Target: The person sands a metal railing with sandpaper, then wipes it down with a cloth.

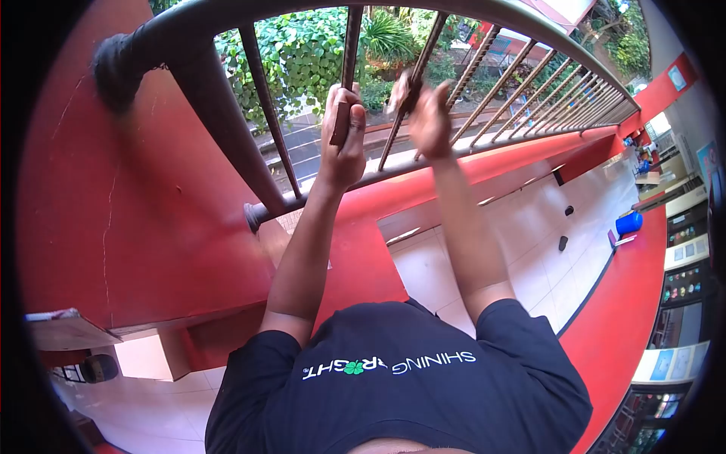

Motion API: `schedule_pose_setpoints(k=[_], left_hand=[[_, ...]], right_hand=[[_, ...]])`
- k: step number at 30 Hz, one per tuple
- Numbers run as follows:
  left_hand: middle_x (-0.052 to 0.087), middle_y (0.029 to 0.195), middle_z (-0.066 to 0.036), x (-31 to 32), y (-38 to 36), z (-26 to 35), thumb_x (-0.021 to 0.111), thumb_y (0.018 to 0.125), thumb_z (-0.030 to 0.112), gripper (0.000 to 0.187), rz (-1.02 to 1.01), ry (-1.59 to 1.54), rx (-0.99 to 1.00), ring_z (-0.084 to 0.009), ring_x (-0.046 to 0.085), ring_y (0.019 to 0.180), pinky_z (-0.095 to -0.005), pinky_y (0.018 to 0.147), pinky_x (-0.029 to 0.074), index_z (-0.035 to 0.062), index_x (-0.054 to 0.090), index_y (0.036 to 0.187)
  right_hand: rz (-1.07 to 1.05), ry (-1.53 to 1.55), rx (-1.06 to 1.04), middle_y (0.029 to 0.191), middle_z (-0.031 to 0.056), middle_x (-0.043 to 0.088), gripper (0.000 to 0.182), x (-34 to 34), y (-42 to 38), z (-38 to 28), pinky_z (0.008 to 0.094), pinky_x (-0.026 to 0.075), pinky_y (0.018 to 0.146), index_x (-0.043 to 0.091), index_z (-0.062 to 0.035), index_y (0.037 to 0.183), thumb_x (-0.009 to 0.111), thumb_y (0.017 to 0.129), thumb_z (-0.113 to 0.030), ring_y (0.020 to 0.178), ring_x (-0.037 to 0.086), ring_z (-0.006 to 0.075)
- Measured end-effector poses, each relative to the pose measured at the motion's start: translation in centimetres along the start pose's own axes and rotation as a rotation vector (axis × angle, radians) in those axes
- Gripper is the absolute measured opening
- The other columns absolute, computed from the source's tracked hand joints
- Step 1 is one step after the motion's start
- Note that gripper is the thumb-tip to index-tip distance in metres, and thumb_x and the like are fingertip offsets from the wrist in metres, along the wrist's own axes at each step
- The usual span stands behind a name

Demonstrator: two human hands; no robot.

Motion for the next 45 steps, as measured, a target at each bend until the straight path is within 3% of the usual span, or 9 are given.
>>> schedule_pose_setpoints(k=[3,6,9,15,20,27,32,39,45], left_hand=[[0.041,0.091,-0.012,0.1,-0.5,-0.6,0.045,0.109,0.030,0.031,0.004,-0.016,0.014,-0.0267,0.044,0.085,-0.0388,0.087,0.039,0.0024,0.047,0.094],[0.040,0.090,-0.012,-0.2,0.1,-0.4,0.045,0.110,0.029,0.031,-0.004,0.002,0.007,-0.0264,0.043,0.084,-0.0377,0.086,0.039,0.0019,0.047,0.094],[0.041,0.092,-0.012,-0.1,0.1,0.0,0.044,0.110,0.030,0.032,-0.012,-0.018,0.002,-0.0269,0.043,0.085,-0.0381,0.087,0.039,0.0018,0.047,0.094],[0.041,0.092,-0.012,0.0,-0.1,-0.5,0.044,0.110,0.030,0.033,0.008,-0.042,-0.036,-0.0273,0.043,0.087,-0.0393,0.094,0.039,0.0020,0.046,0.093],[0.039,0.091,-0.012,-0.1,0.1,-0.3,0.044,0.110,0.028,0.033,-0.003,-0.043,0.016,-0.0274,0.043,0.087,-0.0390,0.095,0.039,0.0015,0.045,0.091],[0.040,0.090,-0.011,0.0,-0.4,-0.9,0.046,0.109,0.029,0.033,0.018,-0.052,-0.049,-0.0263,0.044,0.085,-0.0391,0.094,0.039,0.0019,0.046,0.091],[0.040,0.096,-0.004,0.0,-0.5,-1.0,0.037,0.113,0.032,0.032,-0.046,-0.027,-0.032,-0.0167,0.041,0.100,-0.0378,0.111,0.031,0.0042,0.047,0.101],[0.038,0.095,-0.003,0.4,-0.3,-0.8,0.039,0.112,0.033,0.032,-0.022,-0.044,-0.015,-0.0151,0.040,0.096,-0.0382,0.111,0.031,0.0042,0.047,0.101],[0.040,0.096,-0.004,0.1,-0.3,-1.0,0.038,0.113,0.033,0.033,-0.051,-0.061,-0.012,-0.0159,0.040,0.095,-0.0401,0.115,0.028,0.0037,0.047,0.101]], right_hand=[[-0.057,-0.242,-0.083,0.091,0.0033,0.056,0.081,3.7,5.9,-11.4,0.0339,0.042,0.084,0.057,-0.0037,0.113,0.022,0.101,-0.076,0.085,0.053,0.0168],[-0.045,-0.182,0.113,0.092,-0.0024,0.049,0.060,-2.2,-2.1,3.0,0.0275,0.039,0.080,0.053,-0.0093,0.120,0.061,0.094,-0.063,0.085,0.048,0.0090],[0.161,-0.268,0.262,0.096,-0.0026,0.047,0.078,-2.2,-9.5,10.5,0.0261,0.038,0.077,0.047,-0.0081,0.127,0.066,0.086,-0.071,0.085,0.048,0.0080],[-0.008,-0.199,-0.007,0.092,0.0003,0.059,0.053,3.6,5.9,-11.9,0.0295,0.043,0.082,0.060,-0.0055,0.118,0.060,0.099,-0.055,0.083,0.055,0.0118],[0.168,-0.297,0.272,0.097,-0.0008,0.051,0.060,-2.3,-9.1,9.9,0.0259,0.039,0.086,0.053,-0.0090,0.114,0.085,0.077,-0.045,0.091,0.049,0.0100],[0.038,-0.119,0.065,0.104,0.0022,0.051,0.059,3.4,2.3,-9.1,0.0292,0.036,0.096,0.054,-0.0033,0.124,0.069,0.090,-0.049,0.100,0.049,0.0124],[0.217,-0.492,0.197,0.100,0.0024,0.046,0.058,-2.6,-11.3,12.8,0.0286,0.039,0.091,0.048,-0.0053,0.125,0.074,0.079,-0.029,0.094,0.048,0.0150],[0.064,-0.130,-0.073,0.094,-0.0015,0.047,0.045,3.0,1.7,-6.8,0.0287,0.043,0.083,0.051,-0.0041,0.124,0.070,0.087,-0.018,0.088,0.048,0.0101],[0.317,-0.543,0.200,0.088,0.0006,0.049,0.038,-2.2,-12.4,13.1,0.0250,0.042,0.082,0.053,-0.0080,0.106,0.063,0.070,-0.016,0.082,0.051,0.0127]])
Point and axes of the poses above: each hand's wrist, its own y-axis towards the middle knuckle, its own x-axis out of the palm, z = x × y, the point moved 4 cm from there along y, towards the middle knuckle
